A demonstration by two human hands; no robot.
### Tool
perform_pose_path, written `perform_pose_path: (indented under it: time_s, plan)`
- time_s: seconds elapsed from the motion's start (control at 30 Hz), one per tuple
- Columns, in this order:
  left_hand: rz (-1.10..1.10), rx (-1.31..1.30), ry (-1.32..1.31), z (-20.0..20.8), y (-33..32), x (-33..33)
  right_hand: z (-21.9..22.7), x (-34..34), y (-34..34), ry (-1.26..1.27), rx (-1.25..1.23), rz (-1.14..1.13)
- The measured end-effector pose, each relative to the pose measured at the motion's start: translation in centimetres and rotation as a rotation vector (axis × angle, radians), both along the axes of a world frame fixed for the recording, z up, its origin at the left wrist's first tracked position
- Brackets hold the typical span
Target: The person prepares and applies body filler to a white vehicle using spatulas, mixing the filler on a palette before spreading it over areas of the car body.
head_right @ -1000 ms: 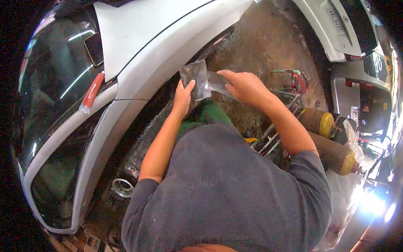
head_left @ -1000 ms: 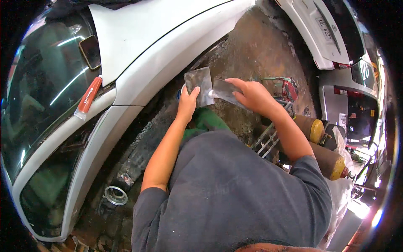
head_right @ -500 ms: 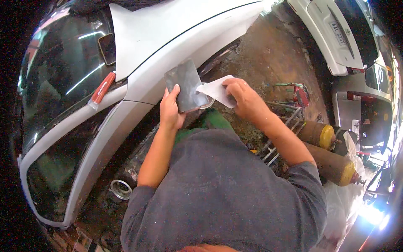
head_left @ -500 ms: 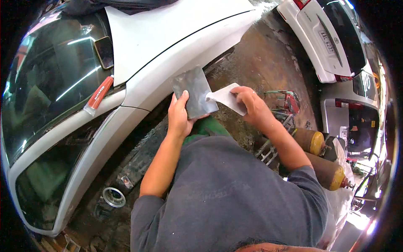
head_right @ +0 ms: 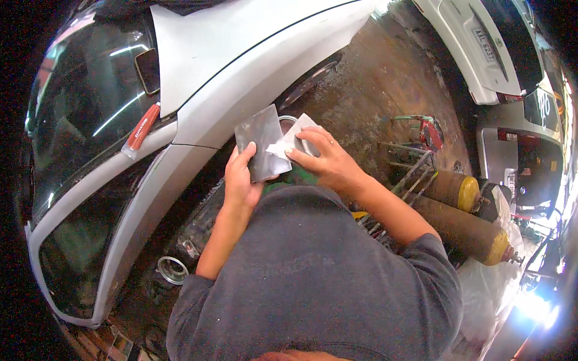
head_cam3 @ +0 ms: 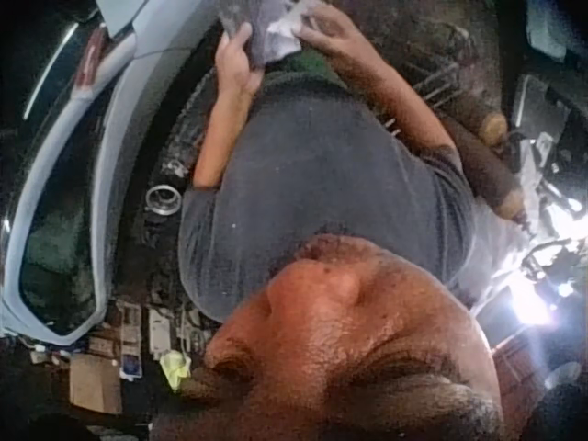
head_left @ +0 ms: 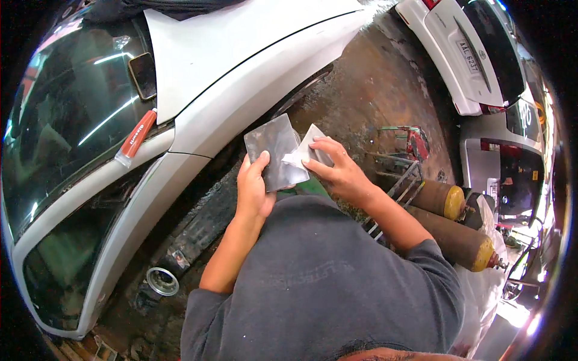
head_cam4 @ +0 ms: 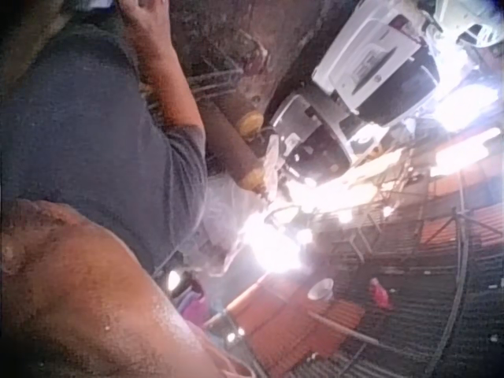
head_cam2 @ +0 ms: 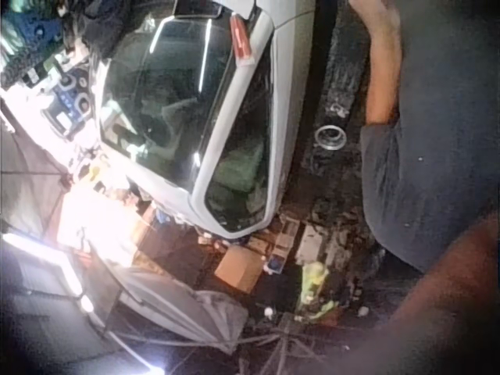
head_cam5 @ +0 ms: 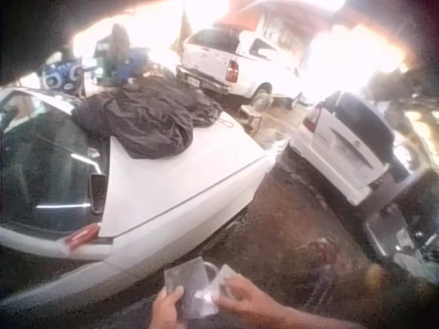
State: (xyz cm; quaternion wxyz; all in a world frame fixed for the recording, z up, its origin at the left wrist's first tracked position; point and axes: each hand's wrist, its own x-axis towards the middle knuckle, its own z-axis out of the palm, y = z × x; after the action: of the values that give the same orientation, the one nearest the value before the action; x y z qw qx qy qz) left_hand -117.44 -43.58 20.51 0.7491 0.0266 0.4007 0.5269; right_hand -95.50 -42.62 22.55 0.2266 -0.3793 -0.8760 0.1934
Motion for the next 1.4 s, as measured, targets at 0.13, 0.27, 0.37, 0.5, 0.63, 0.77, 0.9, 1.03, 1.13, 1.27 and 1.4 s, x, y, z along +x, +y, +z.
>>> perform_pose_path:
  time_s: [0.13,0.27,0.37,0.5,0.63,0.77,0.9,1.03,1.13,1.27,1.4]
  plan:
    - [-0.042,-0.019,-0.075,-0.6,-0.6,-0.2,0.7,2.1,1.1,-0.133,0.081,0.092]
    - [0.032,0.109,-0.021,0.9,0.6,-0.7,1.4,4.0,1.6,-0.261,0.061,0.019]
    - [0.016,0.29,0.32,0.6,1.2,-0.2,5.2,2.1,3.1,-0.231,0.068,-0.073]
    - [0.009,0.513,0.719,2.3,1.6,0.9,6.4,-0.1,4.3,-0.335,0.166,-0.067]
    - [0.073,0.55,0.884,3.1,2.7,1.6,4.3,-0.4,3.1,-0.237,0.213,0.051]
    - [0.118,0.541,0.942,3.0,3.4,1.1,4.5,-1.4,1.9,-0.251,0.17,0.148]
    - [0.27,0.524,0.926,5.1,3.5,0.8,3.7,-0.2,1.4,-0.249,0.014,0.151]
    - [0.222,0.532,0.793,5.0,3.8,0.5,6.2,-1.0,1.3,0.103,-0.125,-0.035]
    - [0.198,0.277,0.208,4.8,3.4,1.6,7.1,-2.2,0.6,0.172,0.089,0.08]
    - [0.129,0.187,0.165,4.9,2.5,1.9,3.1,-1.2,0.4,0.147,0.036,0.0]
    - [0.188,0.141,0.133,3.4,1.9,1.3,-0.5,1.1,0.4,0.101,-0.108,-0.058]
